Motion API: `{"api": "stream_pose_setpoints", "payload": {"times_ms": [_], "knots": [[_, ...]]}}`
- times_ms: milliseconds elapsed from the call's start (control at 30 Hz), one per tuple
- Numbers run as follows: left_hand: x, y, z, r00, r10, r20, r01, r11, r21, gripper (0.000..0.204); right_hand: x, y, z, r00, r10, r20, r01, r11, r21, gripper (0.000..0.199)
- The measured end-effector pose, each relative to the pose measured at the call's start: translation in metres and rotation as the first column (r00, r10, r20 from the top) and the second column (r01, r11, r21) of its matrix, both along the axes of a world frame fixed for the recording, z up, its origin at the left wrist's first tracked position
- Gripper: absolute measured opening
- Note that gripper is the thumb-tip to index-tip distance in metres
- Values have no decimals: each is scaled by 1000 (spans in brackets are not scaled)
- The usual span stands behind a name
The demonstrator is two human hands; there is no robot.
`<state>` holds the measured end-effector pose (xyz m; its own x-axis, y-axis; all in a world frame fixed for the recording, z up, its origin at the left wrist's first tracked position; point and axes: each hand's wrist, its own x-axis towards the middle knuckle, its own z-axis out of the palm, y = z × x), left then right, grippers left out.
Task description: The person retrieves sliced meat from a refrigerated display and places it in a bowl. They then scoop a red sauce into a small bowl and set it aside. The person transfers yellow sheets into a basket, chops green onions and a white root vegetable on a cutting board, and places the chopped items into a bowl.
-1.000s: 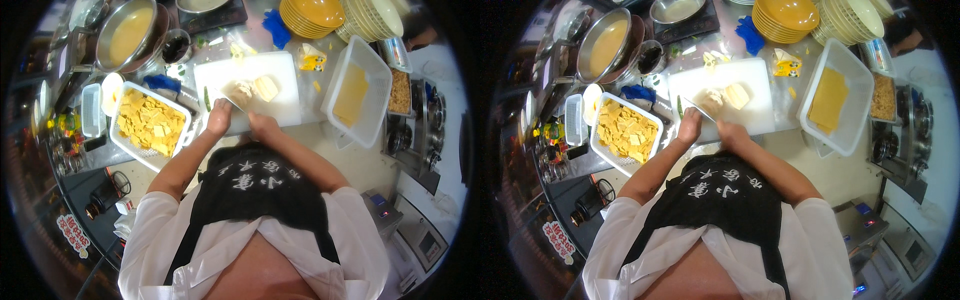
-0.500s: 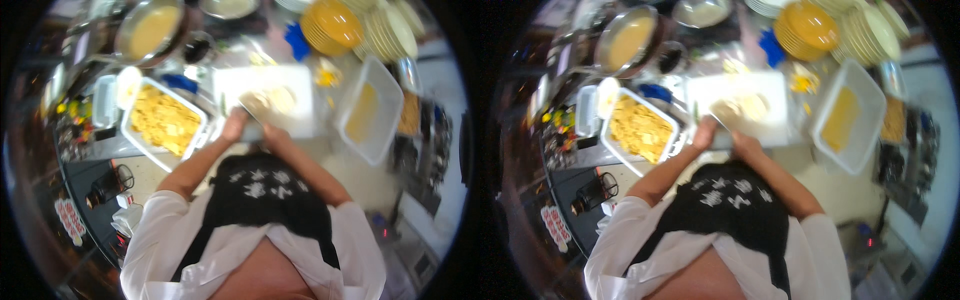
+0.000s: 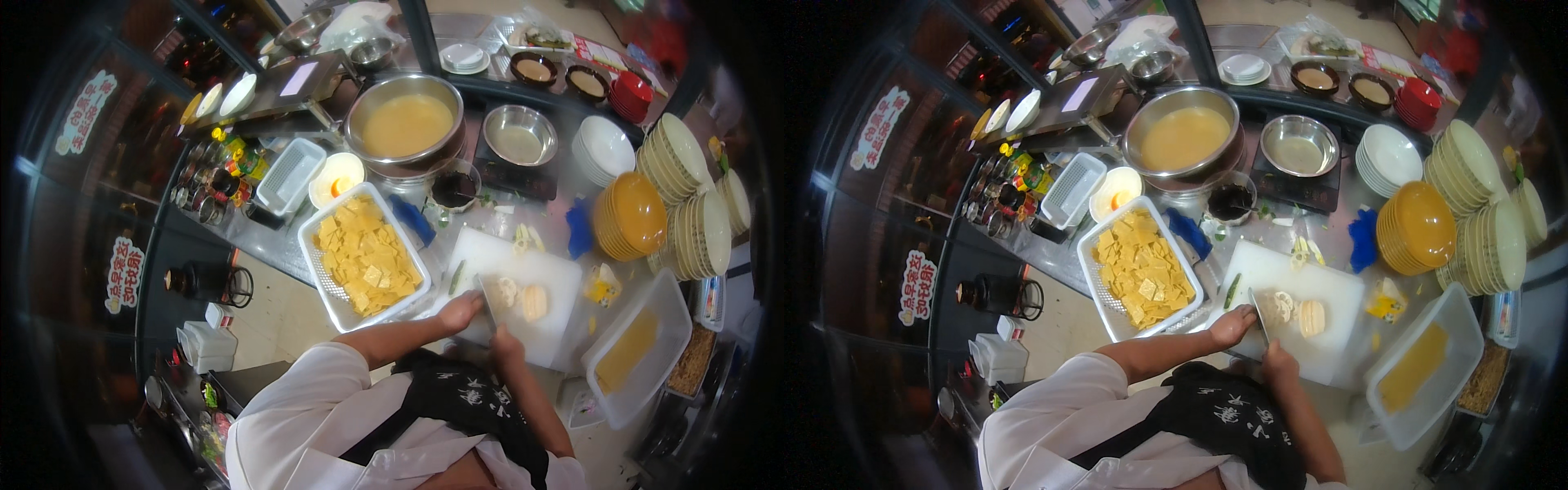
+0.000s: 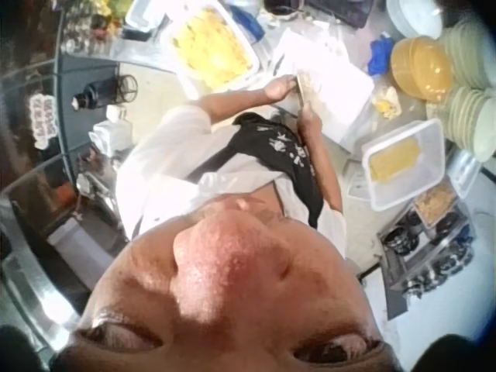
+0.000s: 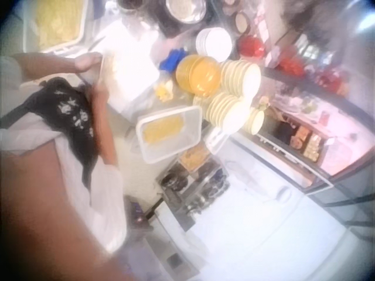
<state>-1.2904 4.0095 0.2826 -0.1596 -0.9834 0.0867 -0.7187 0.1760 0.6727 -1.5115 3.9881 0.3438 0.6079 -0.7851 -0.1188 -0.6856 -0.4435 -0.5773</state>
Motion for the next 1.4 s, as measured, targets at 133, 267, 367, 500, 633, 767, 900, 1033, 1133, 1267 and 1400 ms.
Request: {"api": "stream_pose_setpoints", "payload": {"times_ms": [133, 267, 367, 500, 633, 767, 900, 1033, 1133, 1267, 1400], "knots": [[-2, 2, -4, 987, 105, -124, -96, 992, 78, 28, 4, -1, 4, 996, 18, -82, -15, 999, 35, 17], [-1, 2, -4, 1000, 1, 1, -1, 997, 76, 28, 7, -2, 13, 989, -6, -146, 22, 993, 112, 19], [1, 4, -4, 1000, 14, -6, -14, 1000, 0, 29, 6, -2, 17, 996, 1, -86, 8, 995, 103, 18], [1, 8, -5, 998, 4, 63, -1, 999, -43, 28, 4, -2, 12, 985, 26, -171, 4, 985, 172, 15], [-1, 9, -4, 998, 69, -10, -69, 997, -44, 19, 4, 1, 1, 995, 57, -85, -53, 998, 47, 17], [1, 5, -2, 998, 35, 44, -30, 994, -108, 14, 2, 4, -9, 993, 48, -103, -47, 999, 9, 15], [1, 5, -4, 999, 38, 6, -36, 991, -132, 20, 0, 3, -18, 996, 88, -19, -88, 995, -38, 14], [-2, 9, -5, 997, 69, 30, -69, 998, -11, 28, 3, 0, -23, 992, 109, 58, -103, 989, -109, 14], [-3, 11, -5, 996, 73, 45, -69, 994, -83, 18, 3, -3, -16, 996, 91, 19, -90, 996, -21, 16], [-3, 11, -7, 994, 94, 50, -88, 991, -100, 13, -5, 0, 12, 986, 143, -82, -147, 988, -47, 22], [-2, 10, -13, 993, 75, 96, -71, 997, -41, 20, -7, -2, 36, 990, 84, -114, -69, 989, 128, 21]]}}
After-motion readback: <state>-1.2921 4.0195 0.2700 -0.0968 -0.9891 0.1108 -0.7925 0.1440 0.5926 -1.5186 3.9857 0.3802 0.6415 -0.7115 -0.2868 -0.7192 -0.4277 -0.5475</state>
